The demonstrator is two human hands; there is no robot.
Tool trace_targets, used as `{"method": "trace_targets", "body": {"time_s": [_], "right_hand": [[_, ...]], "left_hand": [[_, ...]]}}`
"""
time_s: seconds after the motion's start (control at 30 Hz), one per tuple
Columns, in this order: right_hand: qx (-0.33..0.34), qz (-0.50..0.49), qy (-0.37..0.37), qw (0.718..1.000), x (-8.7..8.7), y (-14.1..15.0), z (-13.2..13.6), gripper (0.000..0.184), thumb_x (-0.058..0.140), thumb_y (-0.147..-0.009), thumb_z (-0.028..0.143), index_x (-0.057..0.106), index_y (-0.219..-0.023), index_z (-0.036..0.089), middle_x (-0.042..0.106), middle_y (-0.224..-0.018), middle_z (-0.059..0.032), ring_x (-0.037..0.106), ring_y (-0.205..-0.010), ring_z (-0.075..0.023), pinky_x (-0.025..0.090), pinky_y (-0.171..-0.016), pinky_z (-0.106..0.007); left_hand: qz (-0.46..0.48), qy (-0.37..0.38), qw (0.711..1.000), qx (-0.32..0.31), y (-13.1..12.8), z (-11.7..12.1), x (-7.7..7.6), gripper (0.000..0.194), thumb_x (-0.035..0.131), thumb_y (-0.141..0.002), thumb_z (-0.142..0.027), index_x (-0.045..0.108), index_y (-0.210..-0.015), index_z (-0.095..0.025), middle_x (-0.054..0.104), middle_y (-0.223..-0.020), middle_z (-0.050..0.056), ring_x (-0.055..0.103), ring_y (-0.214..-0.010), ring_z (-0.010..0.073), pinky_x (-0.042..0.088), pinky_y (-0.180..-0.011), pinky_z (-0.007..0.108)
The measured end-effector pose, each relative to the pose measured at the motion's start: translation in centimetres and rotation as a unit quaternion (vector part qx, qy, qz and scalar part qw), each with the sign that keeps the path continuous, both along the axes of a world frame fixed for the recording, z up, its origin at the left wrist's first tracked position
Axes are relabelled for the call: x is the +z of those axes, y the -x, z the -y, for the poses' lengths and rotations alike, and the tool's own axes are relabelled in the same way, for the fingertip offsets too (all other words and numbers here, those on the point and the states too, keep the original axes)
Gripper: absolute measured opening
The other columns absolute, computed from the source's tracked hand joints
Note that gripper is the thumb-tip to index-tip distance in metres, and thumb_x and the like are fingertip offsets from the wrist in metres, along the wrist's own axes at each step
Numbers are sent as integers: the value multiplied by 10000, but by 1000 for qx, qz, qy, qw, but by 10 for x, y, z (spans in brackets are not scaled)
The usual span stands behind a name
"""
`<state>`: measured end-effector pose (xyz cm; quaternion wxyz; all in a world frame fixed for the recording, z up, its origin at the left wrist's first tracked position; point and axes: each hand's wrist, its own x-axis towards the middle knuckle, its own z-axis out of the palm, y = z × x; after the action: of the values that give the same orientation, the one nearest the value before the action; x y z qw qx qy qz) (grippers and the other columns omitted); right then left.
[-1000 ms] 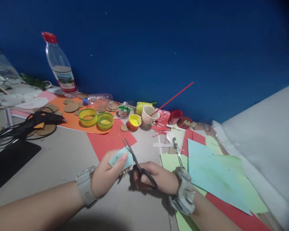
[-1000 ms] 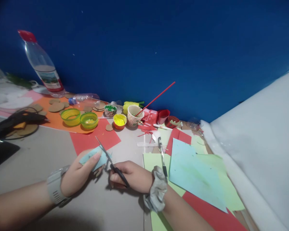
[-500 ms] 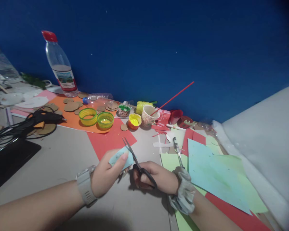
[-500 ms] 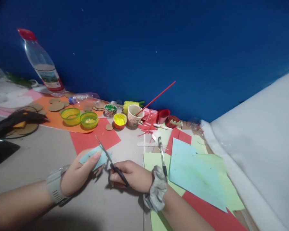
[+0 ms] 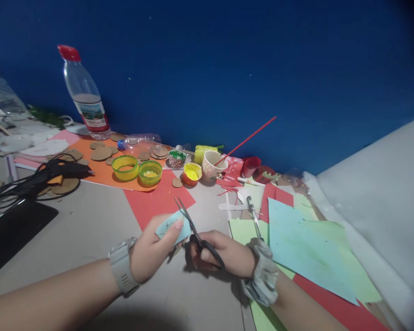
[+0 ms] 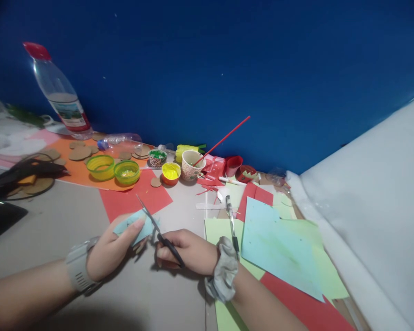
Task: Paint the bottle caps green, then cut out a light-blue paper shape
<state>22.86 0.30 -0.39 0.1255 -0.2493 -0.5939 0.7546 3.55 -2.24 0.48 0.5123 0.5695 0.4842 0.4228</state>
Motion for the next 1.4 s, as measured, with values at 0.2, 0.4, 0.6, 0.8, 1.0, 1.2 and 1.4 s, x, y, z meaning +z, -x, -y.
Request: {"method": "trace_targets", "body": {"time_s": [0.2,0.4,0.6,0.8,1.0,1.2,1.4], "right_hand": [[1,3,3,1000,0,-1,0,537,567,-805,658,483,-748,131,429,-589,50,364,-485,-47,324,-444,-184],[2,-1,-7,1000,2,1,-1,541,562,-808,659,483,-734,129,430,-575,48,369,-482,-48,328,-446,-182],[-27,-4,1,1000,5,1,1,556,554,-794,679,510,-758,127,424,-560,54,361,-467,-51,294,-425,-184],[-55,-5,15,998,2,2,4,568,532,-796,695,509,-787,128,419,-568,52,336,-444,-47,252,-397,-180],[-56,-34,-1,998,-2,3,6,552,540,-820,664,532,-793,112,450,-605,26,370,-466,-52,272,-416,-181],[-57,-32,3,998,0,7,7,521,563,-829,632,528,-765,116,421,-568,47,360,-474,-55,293,-437,-185],[-49,-22,-5,999,2,8,7,530,573,-816,639,541,-760,113,432,-563,47,362,-480,-59,297,-451,-195]], "left_hand": [[4,-20,1000,-3,1,0,1,453,418,-905,-480,408,-557,-189,401,-515,-37,384,-488,100,368,-497,229],[35,7,999,-5,3,1,-4,437,430,-903,-482,430,-583,-183,406,-517,-39,380,-470,96,360,-467,226],[30,-59,993,-94,3,-2,2,234,657,-788,-382,573,-787,-163,614,-731,24,560,-694,162,487,-678,274],[-36,-90,992,-76,0,-1,-3,193,588,-857,-333,589,-963,-172,672,-905,56,602,-845,194,484,-823,309],[-28,-82,995,-53,2,1,-8,259,400,-954,-346,486,-768,-188,507,-701,-13,461,-643,129,427,-646,250],[15,-85,996,-24,1,3,-4,293,391,-933,-382,442,-712,-197,440,-662,-27,419,-622,130,395,-630,262],[35,-26,999,1,0,2,-6,360,388,-948,-428,456,-685,-192,427,-629,-35,422,-589,119,386,-609,257]]}}
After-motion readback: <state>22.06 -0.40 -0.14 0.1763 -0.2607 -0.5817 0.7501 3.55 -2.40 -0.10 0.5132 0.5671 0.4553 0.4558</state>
